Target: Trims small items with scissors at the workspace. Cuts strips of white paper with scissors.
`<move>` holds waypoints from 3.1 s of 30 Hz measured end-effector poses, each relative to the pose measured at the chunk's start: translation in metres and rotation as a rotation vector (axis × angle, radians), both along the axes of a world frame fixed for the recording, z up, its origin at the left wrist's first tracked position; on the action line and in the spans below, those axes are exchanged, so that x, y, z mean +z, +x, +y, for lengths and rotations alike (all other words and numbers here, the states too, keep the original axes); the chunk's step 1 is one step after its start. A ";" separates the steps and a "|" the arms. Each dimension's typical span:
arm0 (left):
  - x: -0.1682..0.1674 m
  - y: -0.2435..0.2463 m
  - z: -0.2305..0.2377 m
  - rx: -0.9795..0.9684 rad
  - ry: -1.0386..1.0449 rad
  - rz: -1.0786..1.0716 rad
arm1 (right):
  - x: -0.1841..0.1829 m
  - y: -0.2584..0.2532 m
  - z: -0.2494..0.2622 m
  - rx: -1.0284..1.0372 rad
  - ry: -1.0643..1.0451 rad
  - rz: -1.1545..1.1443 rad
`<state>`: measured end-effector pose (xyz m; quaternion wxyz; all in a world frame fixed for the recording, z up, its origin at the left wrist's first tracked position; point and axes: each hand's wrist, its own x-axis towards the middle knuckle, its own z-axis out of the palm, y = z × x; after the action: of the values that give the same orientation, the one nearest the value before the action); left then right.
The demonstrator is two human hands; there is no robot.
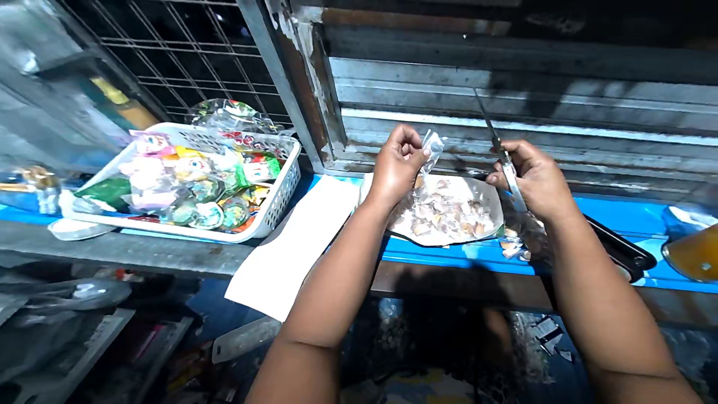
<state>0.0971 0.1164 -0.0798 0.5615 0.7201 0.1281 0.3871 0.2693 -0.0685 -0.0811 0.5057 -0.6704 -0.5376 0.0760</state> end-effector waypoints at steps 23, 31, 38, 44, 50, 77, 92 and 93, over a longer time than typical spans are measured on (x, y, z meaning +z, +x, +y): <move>0.004 -0.006 0.000 -0.151 0.335 0.112 | 0.012 0.024 -0.026 0.103 -0.464 -0.190; 0.001 -0.004 -0.005 -0.255 0.225 0.102 | 0.010 0.019 -0.022 0.129 -0.400 -0.212; 0.001 -0.004 -0.006 -0.282 0.184 0.074 | 0.008 0.019 -0.021 0.136 -0.362 -0.183; 0.002 -0.004 -0.006 -0.267 0.183 0.089 | 0.007 0.020 -0.021 0.139 -0.342 -0.184; 0.001 -0.004 -0.005 -0.277 0.174 0.074 | 0.008 0.020 -0.022 0.138 -0.319 -0.203; 0.003 0.002 -0.017 -0.157 0.025 0.143 | -0.004 -0.015 0.007 0.022 -0.108 0.151; -0.006 0.006 -0.031 -0.342 0.118 0.216 | -0.014 -0.032 0.010 0.077 0.144 0.105; -0.007 0.006 -0.029 -0.378 0.135 0.260 | -0.014 -0.030 0.010 0.061 0.159 0.114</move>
<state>0.1034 0.0875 -0.0867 0.5533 0.8109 0.0362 0.1870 0.2391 -0.0584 -0.0946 0.5845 -0.6060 -0.5326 0.0864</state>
